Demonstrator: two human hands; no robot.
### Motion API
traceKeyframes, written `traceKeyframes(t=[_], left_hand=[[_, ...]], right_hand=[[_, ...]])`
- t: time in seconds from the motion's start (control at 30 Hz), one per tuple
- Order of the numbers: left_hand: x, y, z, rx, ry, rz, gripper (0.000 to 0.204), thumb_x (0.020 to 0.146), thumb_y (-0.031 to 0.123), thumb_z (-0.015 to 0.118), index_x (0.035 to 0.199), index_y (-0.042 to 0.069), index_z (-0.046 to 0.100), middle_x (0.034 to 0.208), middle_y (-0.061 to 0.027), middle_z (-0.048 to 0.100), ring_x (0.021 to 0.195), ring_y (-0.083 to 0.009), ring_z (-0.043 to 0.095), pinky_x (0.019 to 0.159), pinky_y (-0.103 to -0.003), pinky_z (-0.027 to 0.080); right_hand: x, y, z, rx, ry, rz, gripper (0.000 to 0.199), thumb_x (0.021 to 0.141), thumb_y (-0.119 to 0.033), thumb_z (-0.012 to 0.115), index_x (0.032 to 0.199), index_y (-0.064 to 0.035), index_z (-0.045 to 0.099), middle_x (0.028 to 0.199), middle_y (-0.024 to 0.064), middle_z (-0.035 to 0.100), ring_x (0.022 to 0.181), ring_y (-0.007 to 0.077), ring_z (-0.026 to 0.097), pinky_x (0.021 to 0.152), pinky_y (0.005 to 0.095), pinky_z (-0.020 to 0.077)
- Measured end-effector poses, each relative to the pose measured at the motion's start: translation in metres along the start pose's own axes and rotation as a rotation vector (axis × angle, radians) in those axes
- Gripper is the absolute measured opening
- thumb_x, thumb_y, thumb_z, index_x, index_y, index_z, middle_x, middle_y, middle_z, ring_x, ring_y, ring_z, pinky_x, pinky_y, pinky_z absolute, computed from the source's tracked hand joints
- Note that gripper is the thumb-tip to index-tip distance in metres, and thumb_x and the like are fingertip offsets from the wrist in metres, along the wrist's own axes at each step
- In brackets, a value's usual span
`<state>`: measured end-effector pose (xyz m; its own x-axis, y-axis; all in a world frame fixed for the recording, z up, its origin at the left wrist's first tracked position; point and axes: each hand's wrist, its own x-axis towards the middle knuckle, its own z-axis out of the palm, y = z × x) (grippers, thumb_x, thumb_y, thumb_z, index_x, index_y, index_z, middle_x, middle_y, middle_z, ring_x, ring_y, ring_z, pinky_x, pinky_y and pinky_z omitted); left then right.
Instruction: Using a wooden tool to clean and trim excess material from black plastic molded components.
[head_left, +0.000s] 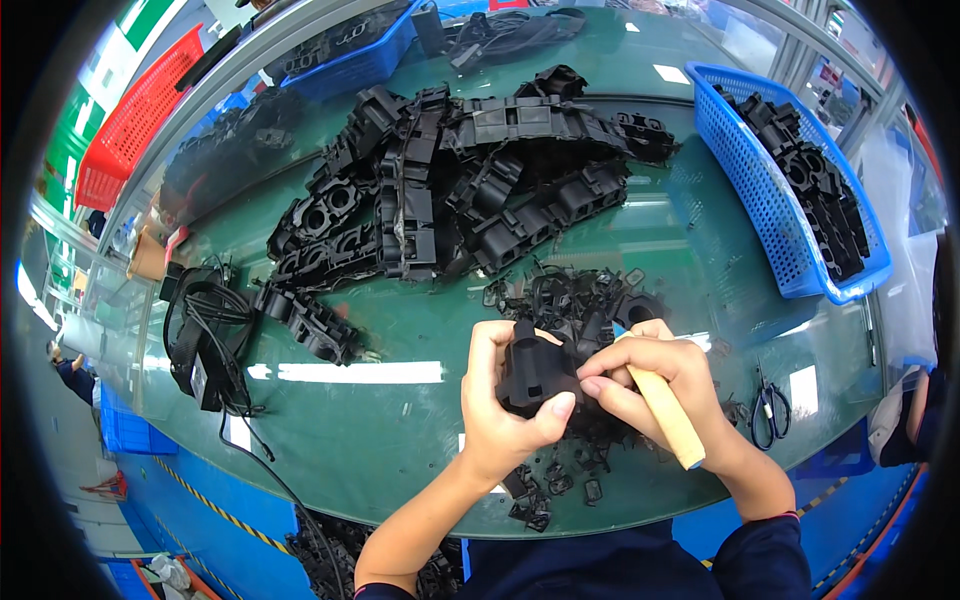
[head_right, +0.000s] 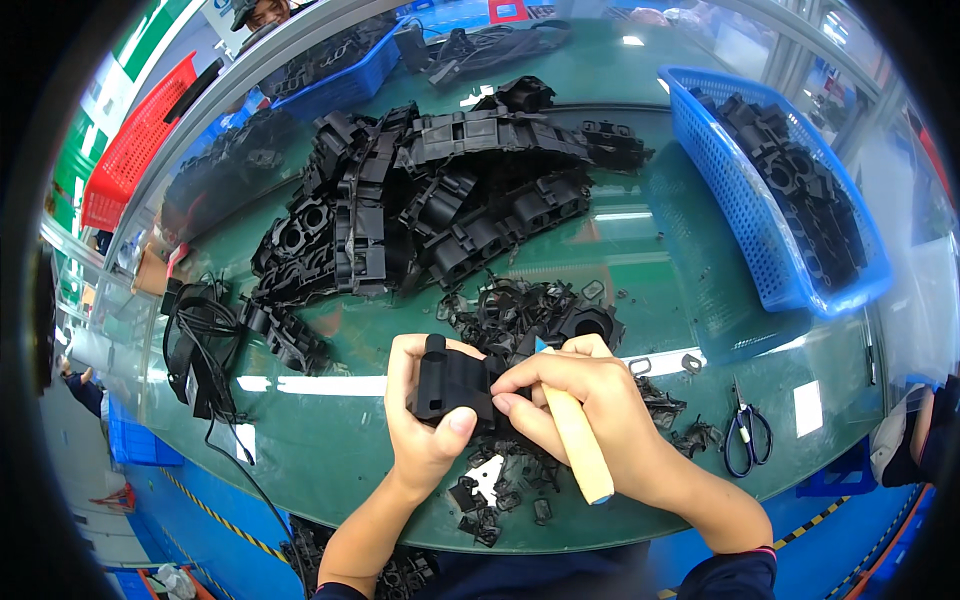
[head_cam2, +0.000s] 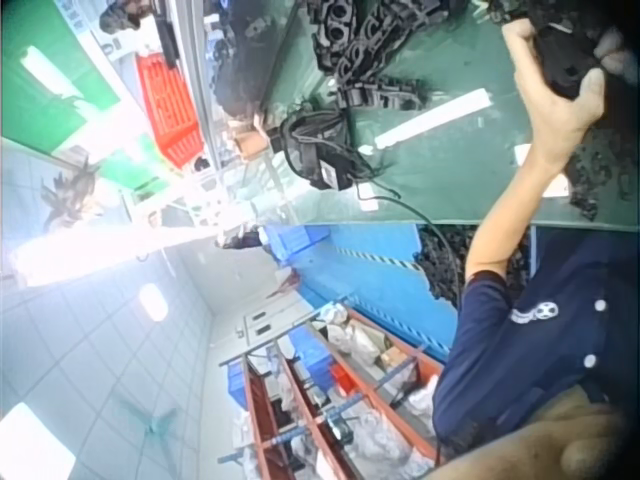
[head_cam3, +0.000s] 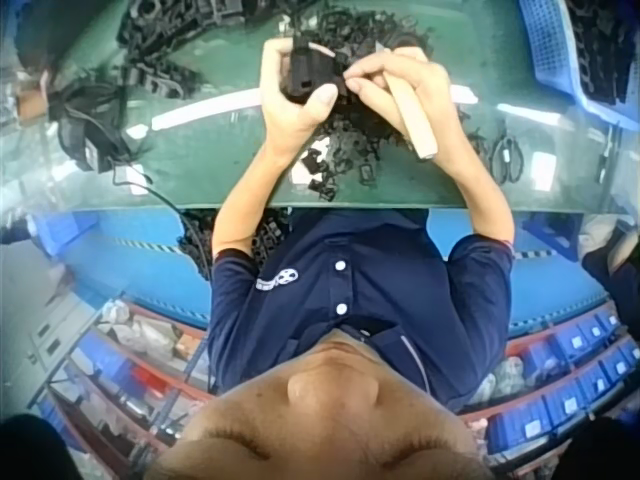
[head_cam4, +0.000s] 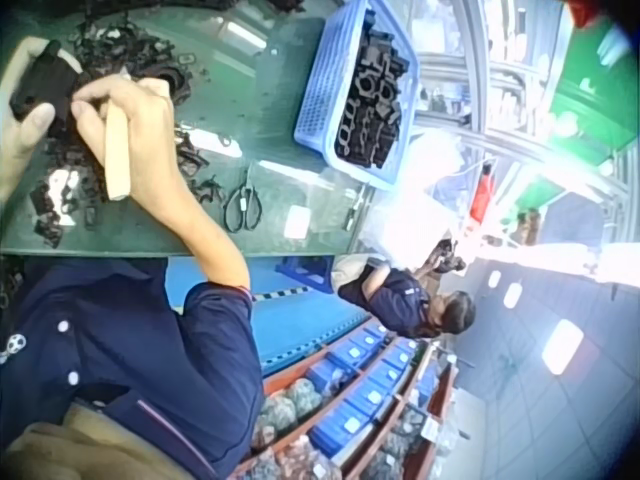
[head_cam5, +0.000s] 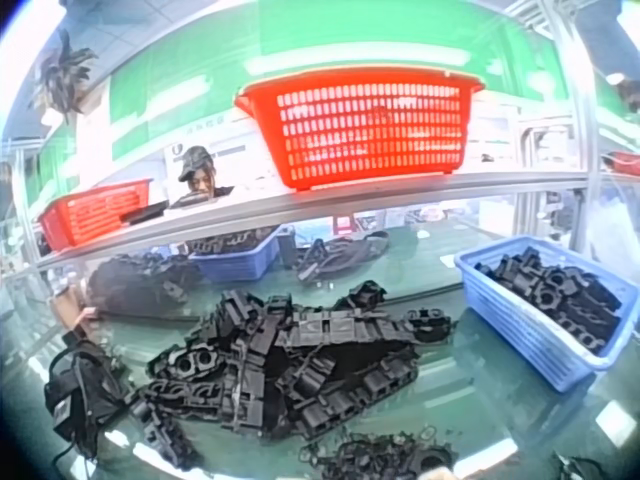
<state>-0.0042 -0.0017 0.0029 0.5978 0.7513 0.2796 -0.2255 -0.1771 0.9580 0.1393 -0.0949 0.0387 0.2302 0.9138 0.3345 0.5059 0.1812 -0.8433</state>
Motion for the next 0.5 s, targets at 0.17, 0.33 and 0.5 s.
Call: traceKeyframes(t=[0.17, 0.33, 0.5], left_hand=[[0.002, 0.003, 0.000, 0.095, -0.027, 0.095, 0.054, 0.067, 0.020, 0.072, 0.105, 0.001, 0.039, 0.094, -0.0091, 0.057, 0.082, -0.0131, 0.054, 0.077, -0.027, 0.045], [0.006, -0.001, -0.003, -0.288, -0.094, -0.246, 0.043, 0.074, 0.028, 0.066, 0.099, 0.002, 0.045, 0.087, -0.0053, 0.056, 0.079, -0.0101, 0.052, 0.074, -0.025, 0.043], [0.007, -0.003, -0.006, -0.394, -0.150, -0.371, 0.040, 0.076, 0.038, 0.060, 0.094, 0.004, 0.049, 0.085, -0.0053, 0.057, 0.078, -0.0099, 0.053, 0.072, -0.024, 0.043]], right_hand=[[-0.001, 0.003, 0.005, 0.075, 0.049, -0.017, 0.008, 0.070, -0.001, 0.067, 0.075, -0.0064, 0.063, 0.053, -0.0035, 0.050, 0.051, 0.0079, 0.046, 0.072, 0.0260, 0.0339], [0.001, 0.016, 0.004, 0.327, -0.037, -0.089, 0.006, 0.070, 0.006, 0.063, 0.073, 0.0002, 0.061, 0.057, 0.0004, 0.051, 0.055, 0.0092, 0.044, 0.056, 0.0248, 0.0362], [0.002, 0.016, 0.002, 0.537, -0.133, 0.075, 0.005, 0.074, -0.003, 0.065, 0.079, -0.0029, 0.064, 0.064, 0.0009, 0.057, 0.057, 0.0094, 0.046, 0.060, 0.0225, 0.0391]])
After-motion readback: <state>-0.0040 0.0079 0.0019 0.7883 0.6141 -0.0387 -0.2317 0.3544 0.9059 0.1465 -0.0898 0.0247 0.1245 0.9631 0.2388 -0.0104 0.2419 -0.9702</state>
